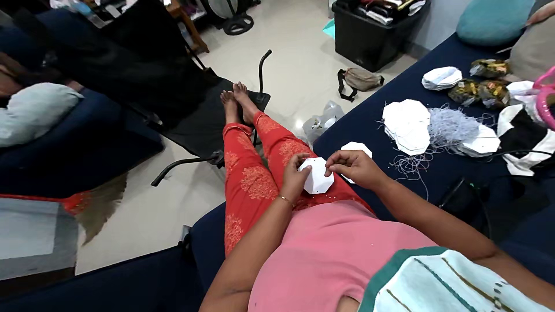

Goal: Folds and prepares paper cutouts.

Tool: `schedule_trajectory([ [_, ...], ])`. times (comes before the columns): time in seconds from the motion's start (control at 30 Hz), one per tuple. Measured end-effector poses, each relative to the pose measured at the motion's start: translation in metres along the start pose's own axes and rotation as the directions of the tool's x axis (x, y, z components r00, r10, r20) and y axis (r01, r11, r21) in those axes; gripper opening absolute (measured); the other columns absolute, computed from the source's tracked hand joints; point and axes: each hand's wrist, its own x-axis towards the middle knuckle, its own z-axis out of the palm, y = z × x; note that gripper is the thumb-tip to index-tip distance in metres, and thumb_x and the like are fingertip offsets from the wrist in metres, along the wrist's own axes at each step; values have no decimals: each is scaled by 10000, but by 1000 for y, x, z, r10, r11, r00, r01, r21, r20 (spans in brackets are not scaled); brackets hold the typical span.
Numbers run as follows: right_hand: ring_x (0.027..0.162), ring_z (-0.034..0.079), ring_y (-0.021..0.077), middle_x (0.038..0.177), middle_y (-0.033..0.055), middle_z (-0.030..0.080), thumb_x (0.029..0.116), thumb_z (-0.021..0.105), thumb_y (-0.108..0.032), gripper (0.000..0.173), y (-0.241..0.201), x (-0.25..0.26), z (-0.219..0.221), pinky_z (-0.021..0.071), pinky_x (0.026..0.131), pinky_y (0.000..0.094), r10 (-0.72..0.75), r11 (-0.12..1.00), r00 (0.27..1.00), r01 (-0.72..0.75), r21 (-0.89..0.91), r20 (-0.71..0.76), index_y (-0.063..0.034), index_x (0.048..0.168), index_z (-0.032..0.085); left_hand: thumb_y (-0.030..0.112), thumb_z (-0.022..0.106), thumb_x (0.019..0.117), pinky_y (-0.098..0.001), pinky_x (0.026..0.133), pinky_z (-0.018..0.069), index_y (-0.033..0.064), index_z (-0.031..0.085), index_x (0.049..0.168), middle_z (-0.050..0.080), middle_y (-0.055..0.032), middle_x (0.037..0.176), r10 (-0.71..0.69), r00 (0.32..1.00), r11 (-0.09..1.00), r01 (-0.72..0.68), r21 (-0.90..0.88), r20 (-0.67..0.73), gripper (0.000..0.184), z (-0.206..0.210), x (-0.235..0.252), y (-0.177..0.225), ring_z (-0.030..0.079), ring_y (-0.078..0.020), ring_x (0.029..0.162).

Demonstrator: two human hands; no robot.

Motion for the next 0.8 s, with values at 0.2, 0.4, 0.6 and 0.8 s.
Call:
schedule_trajectory([
  [0.2, 804, 679, 2, 935, 1, 761, 995, 589, -36, 133, 16, 3, 2, 543, 736, 195, 28, 999, 999, -28, 20, -24, -4, 1054, 704, -44, 533, 980, -316, 920, 520, -60, 680, 1153, 684, -146, 1165, -8, 997, 999, 4, 51, 78, 228, 1, -5, 8, 641, -133, 1026],
  [0.4, 867, 702, 36, 952, 29, 753, 990, 578, 2, 144, 26, 1, 3, 574, 841, 229, 83, 997, 996, -83, -1, -34, 28, 1077, 690, -70, 530, 945, -308, 938, 514, -66, 676, 1173, 670, -150, 1193, -28, 980, 996, 12, 86, 196, 270, 3, -7, 14, 631, -128, 1049],
  [0.6, 857, 707, 69, 937, 67, 744, 999, 578, -27, 160, 31, 0, 3, 580, 840, 253, 143, 983, 987, -150, -109, -73, 36, 1093, 692, 1, 573, 970, -305, 969, 502, -62, 676, 1180, 670, -141, 1194, 8, 972, 997, -28, 78, 237, 243, 2, -6, 11, 624, -121, 1078],
  [0.8, 854, 708, 77, 954, 86, 741, 995, 573, -30, 179, 29, -3, 5, 581, 834, 255, 172, 972, 981, -183, -146, -88, 38, 1110, 692, 54, 612, 995, -264, 912, 519, -67, 718, 1037, 698, -131, 1060, 87, 978, 975, -123, 186, 192, 166, 1, -7, 11, 642, -91, 970],
])
